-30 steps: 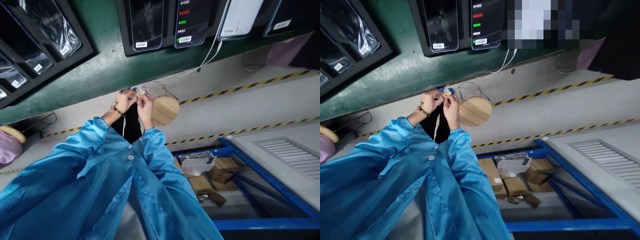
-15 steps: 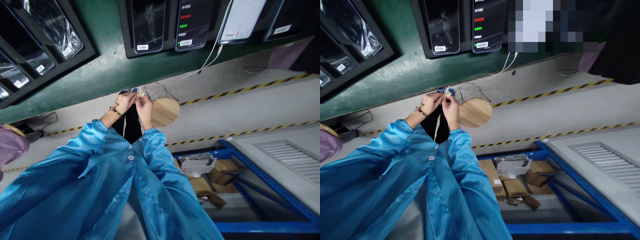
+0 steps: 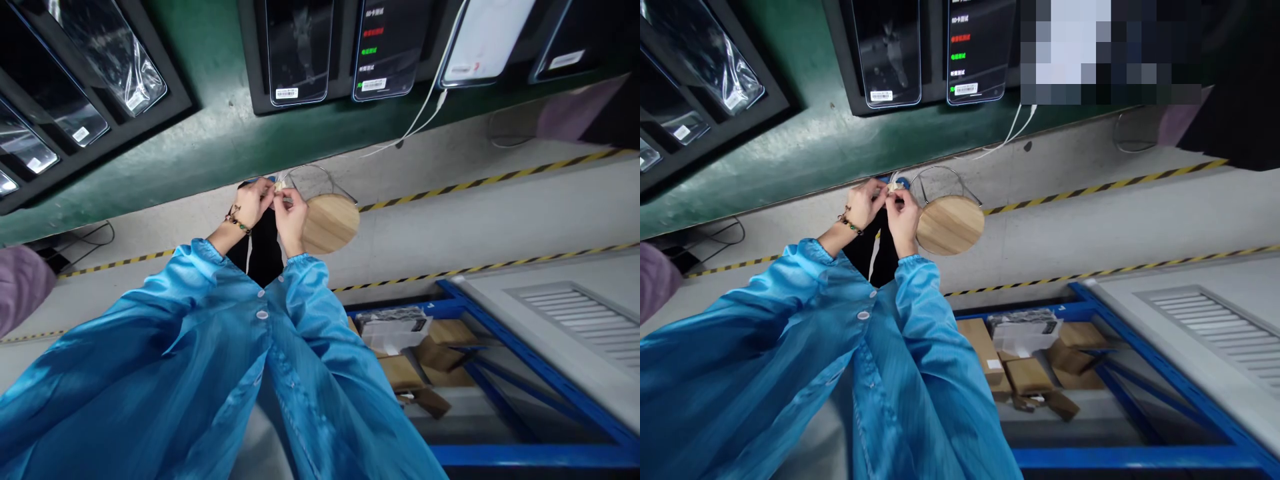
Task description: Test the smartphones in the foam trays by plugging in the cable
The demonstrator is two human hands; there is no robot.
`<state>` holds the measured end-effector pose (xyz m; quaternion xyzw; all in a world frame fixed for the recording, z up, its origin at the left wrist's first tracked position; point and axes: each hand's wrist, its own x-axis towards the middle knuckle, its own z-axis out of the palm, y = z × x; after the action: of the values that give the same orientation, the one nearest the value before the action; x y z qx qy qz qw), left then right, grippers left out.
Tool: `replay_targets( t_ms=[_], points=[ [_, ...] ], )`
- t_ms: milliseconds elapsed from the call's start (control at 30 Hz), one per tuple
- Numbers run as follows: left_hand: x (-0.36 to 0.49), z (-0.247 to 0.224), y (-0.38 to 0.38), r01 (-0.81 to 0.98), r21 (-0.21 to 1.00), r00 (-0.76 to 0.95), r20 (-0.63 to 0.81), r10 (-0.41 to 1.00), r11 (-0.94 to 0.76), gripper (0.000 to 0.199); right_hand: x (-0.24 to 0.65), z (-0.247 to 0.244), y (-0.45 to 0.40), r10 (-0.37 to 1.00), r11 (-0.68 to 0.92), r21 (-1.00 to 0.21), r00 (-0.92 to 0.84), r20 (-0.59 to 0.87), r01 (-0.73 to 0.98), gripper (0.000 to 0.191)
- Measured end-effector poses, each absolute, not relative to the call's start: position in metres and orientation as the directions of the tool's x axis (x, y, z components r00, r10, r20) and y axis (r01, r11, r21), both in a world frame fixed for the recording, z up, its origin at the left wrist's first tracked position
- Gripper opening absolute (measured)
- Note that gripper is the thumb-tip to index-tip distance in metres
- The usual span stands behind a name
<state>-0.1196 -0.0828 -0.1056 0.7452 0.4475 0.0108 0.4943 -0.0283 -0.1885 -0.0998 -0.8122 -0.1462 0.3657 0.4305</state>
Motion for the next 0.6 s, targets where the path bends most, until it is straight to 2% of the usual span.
replay_targets(
  t_ms=[133,267,433,600],
  points=[
    [-0.117,-0.107,-0.097,0.647,0.758,0.418,-0.445,0.792,0.084,0.016,-0.039,-0.095,-0.179,0.461,-0.529,-0.828,0.757,-0.464,-0.185,0.018],
    [-0.114,-0.113,-0.099,0.563,0.778,0.257,-0.486,0.835,0.28,0.024,-0.048,-0.098,-0.173,0.359,-0.414,-0.799,0.728,-0.585,-0.437,0.021],
    [-0.111,-0.125,-0.09,0.365,0.812,0.258,-0.558,0.789,0.455,0.026,-0.047,-0.104,-0.171,0.312,-0.246,-0.689,0.617,-0.722,-0.682,0.027],
    [-0.112,-0.136,-0.081,0.213,0.806,0.254,-0.592,0.765,0.553,0.027,-0.032,-0.102,-0.164,0.363,-0.2,-0.584,0.495,-0.79,-0.786,0.036]
  ],
)
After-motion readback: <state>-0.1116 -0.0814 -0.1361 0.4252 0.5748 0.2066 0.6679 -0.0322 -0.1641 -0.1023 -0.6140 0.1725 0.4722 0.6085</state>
